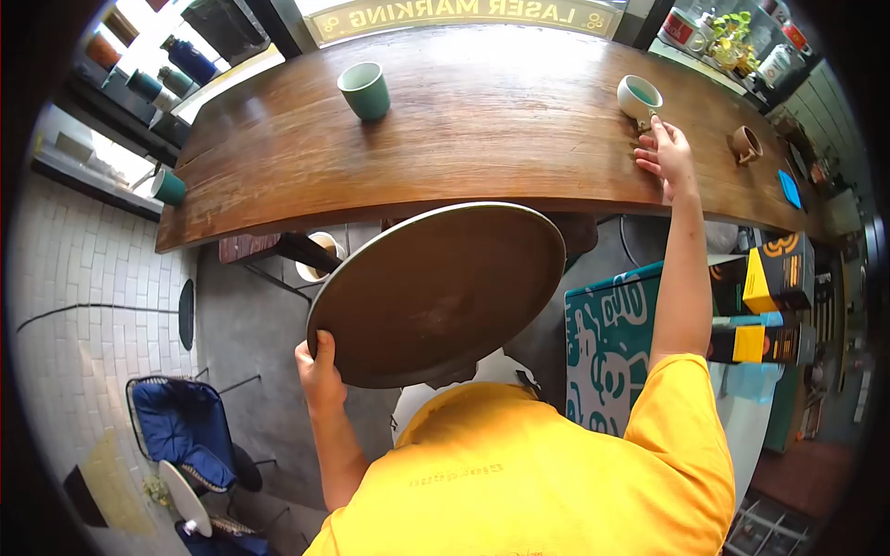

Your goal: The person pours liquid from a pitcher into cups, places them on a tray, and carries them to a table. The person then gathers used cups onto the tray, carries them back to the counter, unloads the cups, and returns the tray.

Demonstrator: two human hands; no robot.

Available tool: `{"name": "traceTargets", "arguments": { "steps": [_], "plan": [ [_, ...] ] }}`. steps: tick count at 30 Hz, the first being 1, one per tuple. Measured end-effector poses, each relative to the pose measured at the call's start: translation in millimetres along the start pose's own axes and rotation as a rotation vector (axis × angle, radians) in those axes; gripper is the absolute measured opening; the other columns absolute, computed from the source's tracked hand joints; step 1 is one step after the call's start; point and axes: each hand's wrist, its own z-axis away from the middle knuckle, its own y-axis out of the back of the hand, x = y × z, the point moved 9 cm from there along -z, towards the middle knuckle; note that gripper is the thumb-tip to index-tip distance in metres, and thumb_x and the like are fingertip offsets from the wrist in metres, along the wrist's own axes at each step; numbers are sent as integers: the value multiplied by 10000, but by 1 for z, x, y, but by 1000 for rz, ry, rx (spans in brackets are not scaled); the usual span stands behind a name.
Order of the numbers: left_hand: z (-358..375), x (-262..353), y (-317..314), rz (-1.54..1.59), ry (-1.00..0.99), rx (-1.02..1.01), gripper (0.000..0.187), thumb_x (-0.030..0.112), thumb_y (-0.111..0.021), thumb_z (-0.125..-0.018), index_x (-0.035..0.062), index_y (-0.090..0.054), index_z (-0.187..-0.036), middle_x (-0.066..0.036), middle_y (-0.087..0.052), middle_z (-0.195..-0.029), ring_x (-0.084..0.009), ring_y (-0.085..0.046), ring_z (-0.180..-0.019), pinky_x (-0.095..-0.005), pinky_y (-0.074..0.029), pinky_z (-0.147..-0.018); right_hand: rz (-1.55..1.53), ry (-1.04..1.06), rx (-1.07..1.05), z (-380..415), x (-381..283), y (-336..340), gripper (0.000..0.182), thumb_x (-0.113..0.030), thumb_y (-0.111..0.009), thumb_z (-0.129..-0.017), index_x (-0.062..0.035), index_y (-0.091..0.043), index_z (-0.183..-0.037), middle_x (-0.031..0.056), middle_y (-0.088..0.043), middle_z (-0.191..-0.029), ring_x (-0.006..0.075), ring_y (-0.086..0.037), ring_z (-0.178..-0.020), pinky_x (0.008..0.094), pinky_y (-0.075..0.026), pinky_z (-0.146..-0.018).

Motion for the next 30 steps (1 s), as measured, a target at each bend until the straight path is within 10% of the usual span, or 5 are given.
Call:
{"name": "traceTargets", "arguments": {
  "steps": [7, 19, 21, 30],
  "plan": [
    [38, -7, -10, -62, -25, 111, 460, 461, -686, -926, 61, -563, -735, 92, -479, -691, -27, -383, -658, -233, -313, -595, -57, -242, -211, -30, 9, -10, 525, -580, -508, -970, -111, -594, -1191, 90, -699, -981, 143, -676, -740, 222, -555, -559],
    [63, -22, 10, -79, 32, 156, 483, 424, -638, -964, -50, -671, -1047, -50, -695, -991, -104, -609, -913, -279, -486, -811, -282, -141, -350, -12, -4, -28, 321, -400, -577, -999, -93, -595, -904, 1, -542, -755, 135, -585, -699, 300, -562, -710],
    [68, -14, 15, -183, -3, 261, 447, 405, -659, -960, 26, -567, -741, 91, -463, -703, -32, -359, -678, -237, -296, -586, -257, -152, -340, 22, -18, -38, 306, -397, -581, -998, -105, -587, -906, -12, -524, -746, 120, -562, -673, 267, -516, -669],
    [110, -27, 96, -284, 62, 436, 536, 343, -679, -957, 97, -362, -602, 109, -289, -618, -42, -221, -593, -286, -155, -519, -268, -200, -892, 172, -35, -154, 328, -413, -493, -1033, -104, -499, -920, -13, -428, -728, 105, -446, -609, 262, -395, -572]
  ]
}}
